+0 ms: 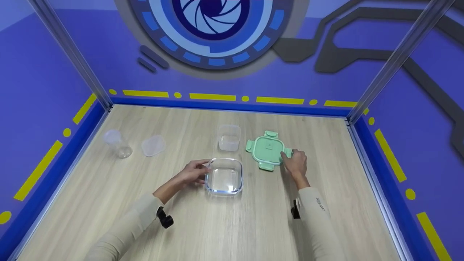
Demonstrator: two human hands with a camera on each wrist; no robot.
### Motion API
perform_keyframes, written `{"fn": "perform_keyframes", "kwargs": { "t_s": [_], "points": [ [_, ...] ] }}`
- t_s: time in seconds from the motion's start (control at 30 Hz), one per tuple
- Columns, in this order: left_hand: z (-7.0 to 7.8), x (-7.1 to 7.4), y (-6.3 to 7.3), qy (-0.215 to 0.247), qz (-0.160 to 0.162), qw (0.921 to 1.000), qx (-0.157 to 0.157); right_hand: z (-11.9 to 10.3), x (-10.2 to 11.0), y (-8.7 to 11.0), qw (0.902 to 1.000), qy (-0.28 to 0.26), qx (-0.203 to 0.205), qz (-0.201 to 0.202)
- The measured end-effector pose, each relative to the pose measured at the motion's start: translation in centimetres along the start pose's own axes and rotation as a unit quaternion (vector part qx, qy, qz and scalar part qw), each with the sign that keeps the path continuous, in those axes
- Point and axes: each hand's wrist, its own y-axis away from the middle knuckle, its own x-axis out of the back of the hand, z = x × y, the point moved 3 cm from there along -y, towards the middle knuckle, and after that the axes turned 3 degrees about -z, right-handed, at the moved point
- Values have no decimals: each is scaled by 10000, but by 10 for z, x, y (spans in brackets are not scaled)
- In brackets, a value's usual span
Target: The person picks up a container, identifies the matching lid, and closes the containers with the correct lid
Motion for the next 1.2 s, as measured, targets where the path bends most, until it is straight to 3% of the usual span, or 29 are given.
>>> {"fn": "perform_keyframes", "kwargs": {
  "t_s": [0.23, 0.37, 0.67, 0.87, 1.0, 1.2],
  "points": [
    [2, 0, -6, 77, 100, 9999, 24, 8, -15, -3, 9982, 412, -432, 12],
    [4, 0, -9, 103, 180, 9998, 5, 4, -15, -3, 9964, 366, -761, -94],
    [5, 1, -10, 120, 211, 9996, 112, 12, -5, -1, 9890, -667, -1221, -504],
    [3, 1, -9, 99, 242, 9995, 148, 15, 6, 2, 9624, -2065, -1567, -807],
    [4, 0, -8, 90, 239, 9995, 169, 3, 17, 8, 9623, -2223, -1398, -706],
    [3, -2, -5, -161, 48, 9999, -42, -26, 31, 21, 9626, -2578, -639, -525]
  ]
}}
